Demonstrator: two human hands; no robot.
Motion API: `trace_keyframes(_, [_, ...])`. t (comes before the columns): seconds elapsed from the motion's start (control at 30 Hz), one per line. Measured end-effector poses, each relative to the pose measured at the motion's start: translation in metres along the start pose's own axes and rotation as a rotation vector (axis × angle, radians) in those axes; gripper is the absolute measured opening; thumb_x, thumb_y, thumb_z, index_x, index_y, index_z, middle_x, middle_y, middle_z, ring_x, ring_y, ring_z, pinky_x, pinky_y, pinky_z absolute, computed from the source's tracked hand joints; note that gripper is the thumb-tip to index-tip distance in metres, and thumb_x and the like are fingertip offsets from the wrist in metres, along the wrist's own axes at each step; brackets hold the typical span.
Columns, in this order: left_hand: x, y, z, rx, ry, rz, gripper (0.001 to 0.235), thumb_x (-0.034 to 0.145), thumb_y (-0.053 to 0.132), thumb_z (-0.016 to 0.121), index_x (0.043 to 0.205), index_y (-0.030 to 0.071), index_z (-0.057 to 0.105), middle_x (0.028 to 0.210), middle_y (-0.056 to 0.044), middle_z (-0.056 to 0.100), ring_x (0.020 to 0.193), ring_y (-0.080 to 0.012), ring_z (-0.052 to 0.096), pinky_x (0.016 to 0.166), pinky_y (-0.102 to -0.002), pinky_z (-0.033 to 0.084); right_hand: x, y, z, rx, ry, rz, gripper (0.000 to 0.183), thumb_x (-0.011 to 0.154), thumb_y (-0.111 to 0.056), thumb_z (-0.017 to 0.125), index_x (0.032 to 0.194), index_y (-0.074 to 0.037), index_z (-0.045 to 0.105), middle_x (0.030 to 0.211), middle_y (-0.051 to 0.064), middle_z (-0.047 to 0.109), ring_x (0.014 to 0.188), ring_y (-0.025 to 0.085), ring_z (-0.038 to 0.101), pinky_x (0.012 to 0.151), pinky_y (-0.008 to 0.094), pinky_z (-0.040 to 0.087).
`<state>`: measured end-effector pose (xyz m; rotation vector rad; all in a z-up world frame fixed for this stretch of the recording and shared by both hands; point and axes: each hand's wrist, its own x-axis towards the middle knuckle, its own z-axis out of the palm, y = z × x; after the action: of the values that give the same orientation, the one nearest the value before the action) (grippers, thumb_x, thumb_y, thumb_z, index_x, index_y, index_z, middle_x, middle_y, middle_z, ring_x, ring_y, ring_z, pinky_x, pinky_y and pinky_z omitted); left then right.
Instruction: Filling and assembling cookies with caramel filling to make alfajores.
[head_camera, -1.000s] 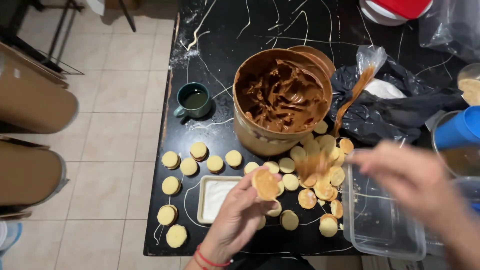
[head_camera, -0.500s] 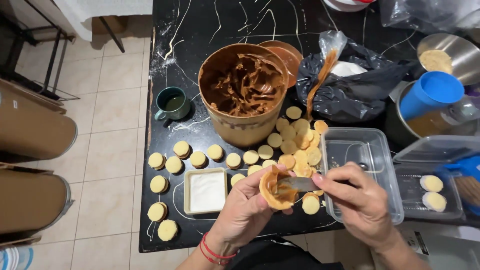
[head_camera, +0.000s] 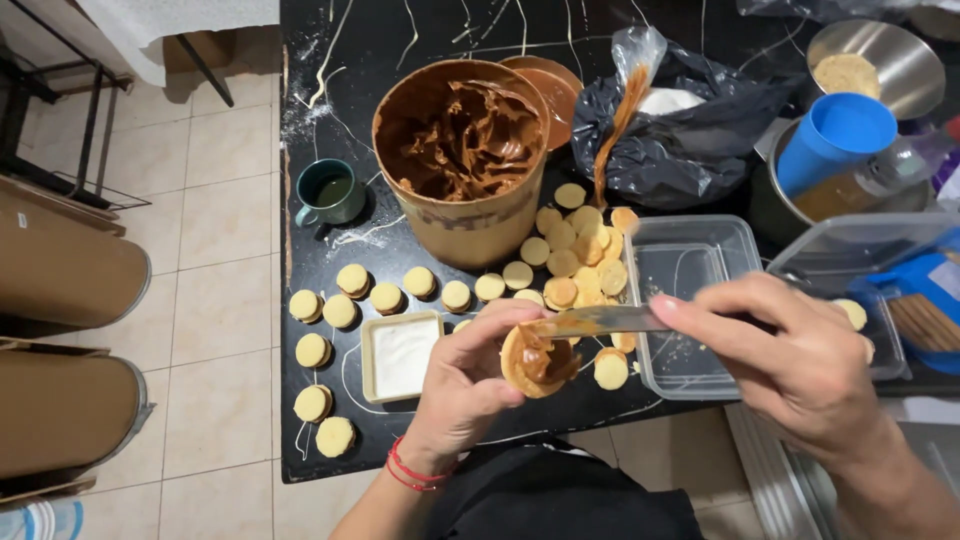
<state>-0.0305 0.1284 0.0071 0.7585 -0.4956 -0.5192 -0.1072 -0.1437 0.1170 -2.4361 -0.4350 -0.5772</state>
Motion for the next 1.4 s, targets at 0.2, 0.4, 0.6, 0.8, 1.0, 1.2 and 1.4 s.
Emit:
trace_keyframes(0.2, [0.001,0.003,0.013,-0.147,0.012,-0.097,0.067,0.085,0.023,0.09,0.14,-0.003,0.061,0.14,-0.016,0.059,0.134,-0.0284,0.059,0.12,-0.045,0.047,0.013,-0.007,0.0,-0.045,-0.137,-0.175,0.054,0.069,0.003,0.065,0.119,-0.013,0.076,0.094,0.004,0.07,0.074,0.016,0.064,0.063,0.032,0.05])
trace_keyframes(0.4, [-0.008,-0.008,0.002,-0.34,0.041,-0.126,0.075,0.083,0.026,0.091,0.143,-0.004,0.057,0.136,-0.017,0.058,0.116,-0.0308,0.065,0.095,-0.045,0.055,0.01,0.003,-0.016,-0.306,-0.089,-0.248,0.044,0.08,0.002,0.072,0.116,-0.022,0.079,0.086,0.001,0.07,0.063,0.014,0.054,0.052,0.03,0.042])
trace_keyframes(0.6, [-0.002,-0.011,0.008,-0.284,0.142,0.061,0.067,0.083,0.018,0.091,0.137,0.003,0.054,0.141,-0.013,0.052,0.134,-0.0244,0.058,0.121,-0.043,0.047,-0.025,-0.007,0.006,-0.173,0.007,-0.11,0.052,0.067,0.002,0.072,0.117,-0.01,0.077,0.093,0.004,0.072,0.068,0.012,0.058,0.058,0.032,0.043])
trace_keyframes(0.8, [0.001,-0.006,0.022,-0.294,0.188,0.047,0.068,0.083,0.018,0.089,0.137,0.003,0.052,0.14,-0.014,0.054,0.131,-0.0286,0.061,0.116,-0.043,0.051,-0.026,-0.027,0.031,-0.094,0.107,-0.03,0.057,0.06,0.006,0.071,0.116,-0.009,0.075,0.097,0.008,0.068,0.076,0.018,0.062,0.064,0.032,0.048])
trace_keyframes(1.0, [0.0,-0.008,0.017,-0.474,0.106,0.007,0.068,0.091,0.027,0.086,0.143,0.0,0.051,0.139,-0.014,0.057,0.119,-0.0251,0.065,0.087,-0.035,0.061,-0.039,-0.002,0.032,-0.113,0.133,0.025,0.052,0.063,0.007,0.074,0.113,-0.006,0.077,0.098,0.009,0.069,0.076,0.019,0.06,0.065,0.033,0.045])
trace_keyframes(1.2, [0.004,-0.004,0.016,-0.52,0.061,-0.109,0.073,0.089,0.028,0.087,0.144,-0.001,0.05,0.136,-0.018,0.06,0.113,-0.0239,0.067,0.084,-0.033,0.062,-0.014,-0.006,0.054,0.091,0.17,-0.011,0.042,0.075,0.011,0.07,0.113,-0.005,0.074,0.101,0.007,0.067,0.08,0.018,0.063,0.07,0.03,0.049])
trace_keyframes(1.4, [0.004,-0.008,-0.001,-0.553,0.108,-0.114,0.076,0.086,0.026,0.087,0.146,0.0,0.049,0.139,-0.017,0.06,0.112,-0.0225,0.066,0.086,-0.033,0.06,-0.011,0.023,0.05,0.124,0.053,0.008,0.047,0.071,0.011,0.064,0.113,-0.006,0.075,0.1,0.007,0.068,0.079,0.018,0.063,0.071,0.03,0.05])
